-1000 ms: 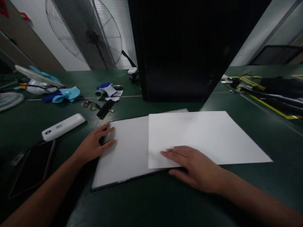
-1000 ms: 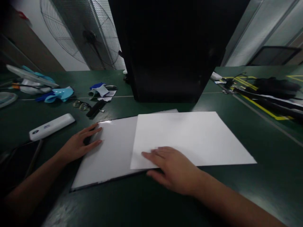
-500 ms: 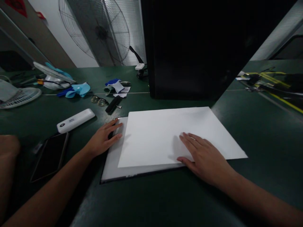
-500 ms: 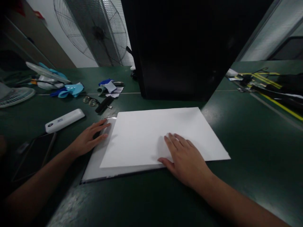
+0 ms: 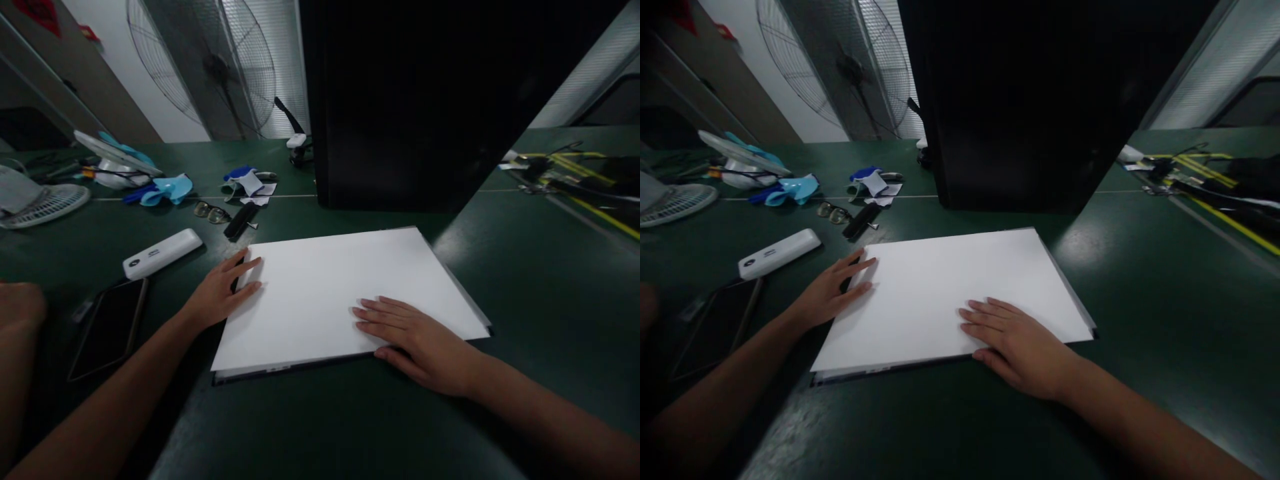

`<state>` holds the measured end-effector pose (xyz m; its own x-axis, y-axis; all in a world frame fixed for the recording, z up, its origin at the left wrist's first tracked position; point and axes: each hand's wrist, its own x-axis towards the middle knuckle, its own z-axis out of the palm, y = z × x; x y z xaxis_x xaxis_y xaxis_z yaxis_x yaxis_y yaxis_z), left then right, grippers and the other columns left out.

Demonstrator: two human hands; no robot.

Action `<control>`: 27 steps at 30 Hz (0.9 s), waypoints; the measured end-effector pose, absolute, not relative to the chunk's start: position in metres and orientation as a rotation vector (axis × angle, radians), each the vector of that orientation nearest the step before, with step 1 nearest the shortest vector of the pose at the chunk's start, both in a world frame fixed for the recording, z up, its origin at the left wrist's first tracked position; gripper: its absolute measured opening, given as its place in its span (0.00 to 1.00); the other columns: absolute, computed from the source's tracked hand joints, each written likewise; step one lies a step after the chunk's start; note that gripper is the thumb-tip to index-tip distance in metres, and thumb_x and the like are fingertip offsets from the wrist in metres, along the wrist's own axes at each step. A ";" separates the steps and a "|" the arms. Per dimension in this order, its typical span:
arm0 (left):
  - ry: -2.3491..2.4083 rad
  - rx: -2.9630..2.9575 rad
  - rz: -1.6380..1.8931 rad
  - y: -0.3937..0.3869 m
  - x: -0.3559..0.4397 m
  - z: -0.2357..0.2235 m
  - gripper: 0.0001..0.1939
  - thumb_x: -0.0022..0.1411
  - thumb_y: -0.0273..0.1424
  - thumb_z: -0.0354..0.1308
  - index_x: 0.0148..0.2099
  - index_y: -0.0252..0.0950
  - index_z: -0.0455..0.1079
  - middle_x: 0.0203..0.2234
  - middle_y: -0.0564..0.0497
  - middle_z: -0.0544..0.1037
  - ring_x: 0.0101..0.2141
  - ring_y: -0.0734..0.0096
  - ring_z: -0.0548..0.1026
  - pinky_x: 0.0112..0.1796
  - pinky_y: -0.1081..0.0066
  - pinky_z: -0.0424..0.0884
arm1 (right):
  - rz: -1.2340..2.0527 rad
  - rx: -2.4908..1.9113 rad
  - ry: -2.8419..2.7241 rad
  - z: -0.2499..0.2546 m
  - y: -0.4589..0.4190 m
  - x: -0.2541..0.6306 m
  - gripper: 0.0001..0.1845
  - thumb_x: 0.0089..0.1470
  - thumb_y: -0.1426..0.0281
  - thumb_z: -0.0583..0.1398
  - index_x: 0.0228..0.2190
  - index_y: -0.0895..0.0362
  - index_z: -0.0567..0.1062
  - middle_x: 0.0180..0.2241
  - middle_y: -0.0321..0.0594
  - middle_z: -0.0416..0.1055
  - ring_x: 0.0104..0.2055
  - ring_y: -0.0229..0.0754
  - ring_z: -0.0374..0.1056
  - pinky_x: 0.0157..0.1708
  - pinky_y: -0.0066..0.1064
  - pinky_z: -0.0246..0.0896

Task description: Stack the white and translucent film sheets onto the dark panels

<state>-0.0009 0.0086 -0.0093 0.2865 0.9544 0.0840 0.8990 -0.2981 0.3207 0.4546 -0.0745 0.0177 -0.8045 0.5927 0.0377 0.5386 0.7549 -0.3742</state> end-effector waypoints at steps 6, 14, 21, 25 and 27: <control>1.720 2.371 0.345 0.009 -0.004 -0.011 0.49 0.68 0.69 0.46 0.73 0.39 0.68 0.76 0.40 0.58 0.72 0.41 0.62 0.71 0.44 0.57 | 0.549 -0.863 -2.744 0.015 -0.073 0.457 0.26 0.75 0.65 0.53 0.70 0.50 0.66 0.72 0.39 0.57 0.74 0.45 0.52 0.75 0.53 0.50; 1.765 2.381 0.314 0.006 -0.001 -0.003 0.47 0.67 0.68 0.47 0.72 0.39 0.70 0.75 0.43 0.61 0.69 0.42 0.67 0.70 0.48 0.61 | -0.061 -2.111 -2.267 0.002 -0.053 0.498 0.45 0.71 0.48 0.48 0.71 0.72 0.60 0.70 0.66 0.54 0.73 0.69 0.52 0.70 0.65 0.53; 1.860 2.468 0.170 0.002 -0.001 -0.002 0.46 0.72 0.59 0.44 0.76 0.30 0.61 0.75 0.34 0.60 0.72 0.39 0.62 0.70 0.44 0.57 | 0.113 -2.307 -2.045 0.011 -0.039 0.518 0.44 0.70 0.50 0.45 0.69 0.73 0.63 0.62 0.67 0.67 0.64 0.68 0.65 0.66 0.63 0.59; 1.785 2.526 0.066 0.002 -0.007 -0.016 0.42 0.76 0.51 0.39 0.79 0.25 0.52 0.76 0.32 0.53 0.75 0.42 0.53 0.72 0.42 0.53 | 0.330 -2.293 -1.906 0.020 -0.038 0.516 0.42 0.68 0.49 0.50 0.69 0.67 0.66 0.62 0.62 0.68 0.64 0.69 0.65 0.67 0.66 0.56; 1.767 2.543 0.048 0.001 -0.009 -0.022 0.41 0.77 0.47 0.37 0.80 0.24 0.48 0.77 0.31 0.50 0.76 0.42 0.50 0.72 0.40 0.51 | 0.467 -2.274 -1.792 0.025 -0.036 0.519 0.41 0.66 0.50 0.53 0.68 0.65 0.68 0.63 0.60 0.68 0.65 0.70 0.64 0.68 0.66 0.54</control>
<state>-0.0094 0.0015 -0.0225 0.3490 0.9371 -0.0001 0.9357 -0.3485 0.0543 0.5185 -0.0360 0.0245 0.2111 0.9703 -0.1177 0.9045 -0.2396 -0.3528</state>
